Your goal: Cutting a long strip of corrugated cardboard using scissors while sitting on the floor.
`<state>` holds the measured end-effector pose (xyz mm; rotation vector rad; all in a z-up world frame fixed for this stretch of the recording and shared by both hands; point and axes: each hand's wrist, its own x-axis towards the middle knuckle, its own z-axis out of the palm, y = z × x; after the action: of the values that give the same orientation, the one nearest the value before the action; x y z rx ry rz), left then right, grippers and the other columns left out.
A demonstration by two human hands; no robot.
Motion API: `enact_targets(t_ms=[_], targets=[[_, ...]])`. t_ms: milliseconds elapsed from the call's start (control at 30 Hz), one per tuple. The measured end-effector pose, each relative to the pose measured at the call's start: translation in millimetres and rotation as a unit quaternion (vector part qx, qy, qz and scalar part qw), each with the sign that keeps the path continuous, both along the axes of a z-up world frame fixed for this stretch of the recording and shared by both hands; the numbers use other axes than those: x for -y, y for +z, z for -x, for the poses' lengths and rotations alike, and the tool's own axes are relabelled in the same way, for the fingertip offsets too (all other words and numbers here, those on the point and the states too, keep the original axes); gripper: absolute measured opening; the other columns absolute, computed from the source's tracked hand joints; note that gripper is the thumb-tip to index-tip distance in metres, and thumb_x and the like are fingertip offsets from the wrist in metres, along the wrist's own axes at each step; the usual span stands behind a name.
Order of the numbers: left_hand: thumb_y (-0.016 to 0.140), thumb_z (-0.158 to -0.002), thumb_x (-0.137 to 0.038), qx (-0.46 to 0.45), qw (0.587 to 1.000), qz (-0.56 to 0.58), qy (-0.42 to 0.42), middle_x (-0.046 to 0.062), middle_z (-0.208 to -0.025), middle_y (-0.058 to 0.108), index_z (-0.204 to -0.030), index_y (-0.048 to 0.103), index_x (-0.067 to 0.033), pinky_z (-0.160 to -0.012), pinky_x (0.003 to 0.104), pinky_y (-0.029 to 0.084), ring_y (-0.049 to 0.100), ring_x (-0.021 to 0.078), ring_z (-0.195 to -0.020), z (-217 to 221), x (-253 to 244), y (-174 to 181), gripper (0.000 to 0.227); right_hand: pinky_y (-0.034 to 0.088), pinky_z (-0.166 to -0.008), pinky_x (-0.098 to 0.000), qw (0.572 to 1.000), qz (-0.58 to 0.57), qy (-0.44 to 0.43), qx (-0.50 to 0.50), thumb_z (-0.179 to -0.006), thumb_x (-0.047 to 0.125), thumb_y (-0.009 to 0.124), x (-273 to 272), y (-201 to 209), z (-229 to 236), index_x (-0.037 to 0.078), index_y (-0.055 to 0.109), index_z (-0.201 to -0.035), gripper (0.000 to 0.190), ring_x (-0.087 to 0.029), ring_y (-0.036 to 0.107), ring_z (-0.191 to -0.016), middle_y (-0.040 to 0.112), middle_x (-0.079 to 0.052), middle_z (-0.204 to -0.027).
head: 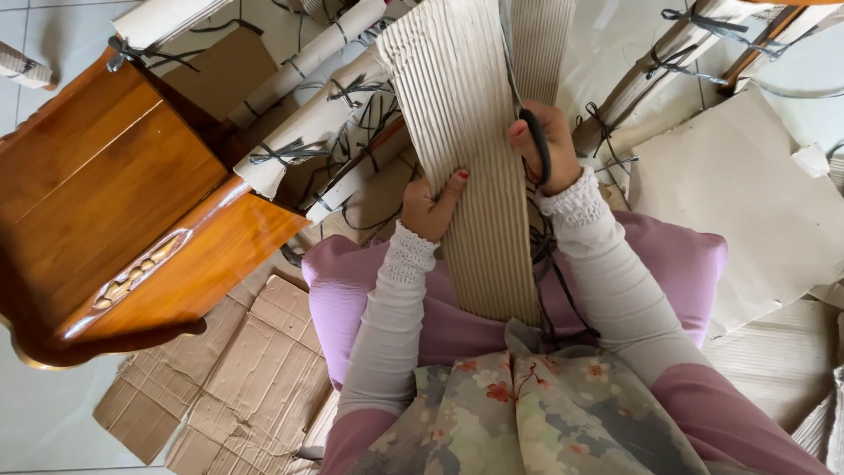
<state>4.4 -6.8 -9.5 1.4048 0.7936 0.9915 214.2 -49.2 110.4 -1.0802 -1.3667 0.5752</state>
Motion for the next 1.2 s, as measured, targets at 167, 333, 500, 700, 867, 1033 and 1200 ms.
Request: enact_targets(t_ms=[167,333,500,700,867,1033,1200], targets=[[0.075,-0.100,-0.039,-0.002,0.999,0.029,-0.022,0.014,-0.086,0.076,-0.116,0.075,-0.0040,-0.070,0.040,0.059,0.067,0.0167,-0.078,1.7,-2.8,-12.6,0.039,0.031,-0.050,-0.0187,0.999,0.007,-0.036,-0.009,-0.108,0.032,0.068,8.6,4.8,-0.8,0.011,0.046,-0.061,0.056,-0.007,0.043,-0.043,0.039,0.001,-0.041],[0.074,-0.100,-0.036,0.006,1.000,0.007,-0.016,0.011,-0.080,0.076,-0.111,0.078,-0.0073,-0.065,0.037,0.059,0.066,0.0147,-0.073,-2.5,1.4,6.8,0.031,0.035,-0.046,-0.0204,0.997,0.013,-0.077,-0.016,-0.109,0.022,0.071,10.9,16.7,-0.2,0.009,0.049,-0.060,0.056,-0.012,0.048,-0.037,0.043,-0.005,-0.037],[0.071,-0.102,-0.026,-0.032,0.975,-0.140,0.170,0.021,-0.088,0.076,-0.111,0.077,-0.0069,-0.070,0.042,0.055,0.071,0.0266,-0.086,6.1,-15.6,27.5,0.023,0.038,-0.051,-0.0182,0.993,0.016,-0.118,0.024,-0.115,0.025,0.064,18.4,25.3,-16.0,0.011,0.051,-0.059,0.059,-0.010,0.050,-0.041,0.049,-0.003,-0.041],[0.072,-0.101,-0.030,-0.069,0.928,-0.163,0.327,0.015,-0.060,0.066,-0.098,0.079,-0.0084,-0.051,0.035,0.052,0.066,0.0214,-0.057,34.3,-52.7,34.4,0.023,0.044,-0.074,-0.0389,0.983,0.066,-0.154,0.077,-0.106,0.052,0.064,70.7,-16.6,-30.5,-0.002,0.051,-0.113,0.056,-0.029,0.056,-0.074,0.048,-0.016,-0.074],[0.080,-0.094,-0.033,-0.121,0.886,-0.164,0.416,0.018,-0.085,0.070,-0.114,0.068,-0.0093,-0.068,0.042,0.055,0.070,0.0287,-0.082,55.2,-69.3,53.8,0.033,0.043,-0.065,-0.0522,0.912,0.241,-0.266,0.198,-0.096,0.042,0.079,113.0,-81.7,-41.2,0.000,0.054,-0.093,0.049,-0.051,0.061,-0.070,0.056,-0.025,-0.069],[0.092,-0.076,-0.005,-0.124,0.825,-0.275,0.478,0.021,-0.155,0.025,-0.159,0.030,-0.0071,-0.124,0.053,0.035,0.037,0.0424,-0.144,56.1,-79.2,50.0,0.103,0.051,-0.064,-0.0438,0.901,0.143,-0.293,0.288,-0.093,0.025,0.082,94.2,-123.0,-32.3,0.003,0.060,-0.099,0.031,-0.042,0.064,-0.070,0.060,-0.019,-0.077],[0.083,-0.073,-0.006,-0.161,0.793,-0.358,0.465,0.023,-0.156,0.019,-0.149,0.045,-0.0071,-0.121,0.060,0.025,0.025,0.0442,-0.148,8.7,-50.8,48.5,0.084,0.053,-0.089,-0.0491,0.929,0.216,-0.160,0.253,-0.087,0.009,0.077,88.0,-147.2,-20.4,-0.004,0.053,-0.117,0.041,-0.047,0.060,-0.101,0.051,-0.022,-0.107]])
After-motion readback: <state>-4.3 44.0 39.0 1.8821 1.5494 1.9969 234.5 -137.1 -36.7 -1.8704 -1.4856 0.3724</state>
